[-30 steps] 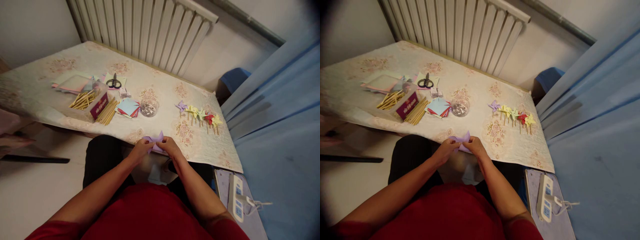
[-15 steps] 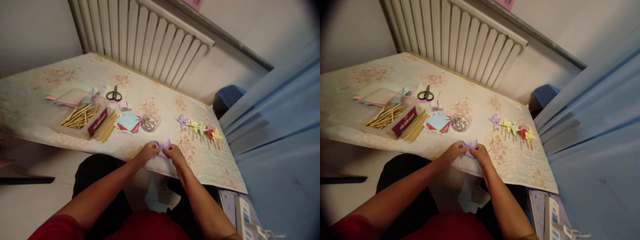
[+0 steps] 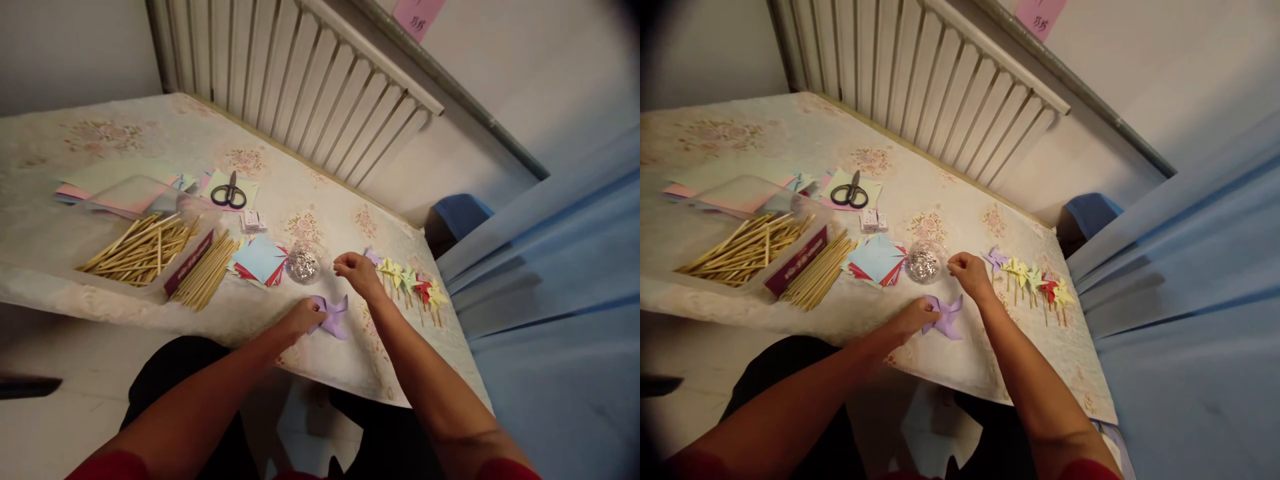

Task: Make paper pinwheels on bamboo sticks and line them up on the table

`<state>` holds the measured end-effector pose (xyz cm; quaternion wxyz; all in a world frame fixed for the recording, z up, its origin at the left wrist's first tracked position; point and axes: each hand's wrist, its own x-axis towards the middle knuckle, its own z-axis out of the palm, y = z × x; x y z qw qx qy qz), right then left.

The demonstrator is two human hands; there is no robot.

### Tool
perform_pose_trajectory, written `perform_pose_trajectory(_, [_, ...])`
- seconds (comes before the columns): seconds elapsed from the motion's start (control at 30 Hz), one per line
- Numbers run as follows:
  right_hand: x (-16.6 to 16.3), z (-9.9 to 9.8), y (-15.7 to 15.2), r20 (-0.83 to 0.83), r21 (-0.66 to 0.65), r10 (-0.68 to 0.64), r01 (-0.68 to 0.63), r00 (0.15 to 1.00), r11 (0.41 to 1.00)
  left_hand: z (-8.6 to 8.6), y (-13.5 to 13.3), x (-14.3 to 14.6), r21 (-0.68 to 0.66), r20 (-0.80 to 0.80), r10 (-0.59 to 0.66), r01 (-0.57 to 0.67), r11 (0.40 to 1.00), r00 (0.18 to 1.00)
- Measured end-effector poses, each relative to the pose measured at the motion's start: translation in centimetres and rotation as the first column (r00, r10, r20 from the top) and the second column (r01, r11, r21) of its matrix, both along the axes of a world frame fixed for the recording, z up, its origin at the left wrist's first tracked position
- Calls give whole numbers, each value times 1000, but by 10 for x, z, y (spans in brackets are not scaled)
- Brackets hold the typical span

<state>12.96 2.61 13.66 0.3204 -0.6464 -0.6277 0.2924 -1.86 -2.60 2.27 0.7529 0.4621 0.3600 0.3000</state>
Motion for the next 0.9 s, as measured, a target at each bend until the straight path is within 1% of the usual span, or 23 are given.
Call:
perform_pose_trajectory(0.03, [-8,-3,13,39,-26,85,-84,996,996,-1,2,1,-7,5,-11,11,1000,1000])
perform_pose_trajectory(0.07, [-17,-7,25,113,-46,164,-159,980,986,-1,4,2,-16,14,-17,18,1000,1000])
perform_pose_trajectory(0.13, [-34,-17,47,297,-109,282,-261,912,959,1,7,3,-43,31,-22,24,999,999])
perform_pose_trajectory(0.17, [-41,-21,56,391,-146,327,-293,860,945,2,8,2,-59,36,-27,29,998,999])
perform_pose_trajectory(0.23, [-52,-29,72,569,-220,385,-317,726,923,5,9,1,-89,31,-37,39,995,999])
perform_pose_trajectory(0.3, [-59,-35,83,703,-281,400,-287,588,916,6,9,1,-101,26,-41,43,994,999])
perform_pose_trajectory(0.33, [-61,-38,88,744,-299,399,-266,536,916,7,9,1,-104,26,-40,43,994,999])
perform_pose_trajectory(0.4, [-64,-43,94,783,-317,393,-234,483,919,7,9,1,-110,29,-35,38,993,999])
perform_pose_trajectory(0.6, [-67,-55,99,795,-329,395,-220,461,918,6,9,2,-137,45,-15,21,990,999])
perform_pose_trajectory(0.73, [-69,-56,97,793,-314,389,-233,468,920,6,10,2,-137,49,-14,21,990,999])
perform_pose_trajectory(0.8, [-68,-53,94,783,-268,358,-243,509,932,7,10,2,-135,49,-19,26,991,999])
perform_pose_trajectory(0.83, [-66,-49,90,771,-219,323,-249,549,944,7,10,2,-130,48,-23,29,991,999])
perform_pose_trajectory(0.9, [-60,-39,79,714,-67,227,-258,662,964,6,10,2,-118,43,-29,34,992,999])
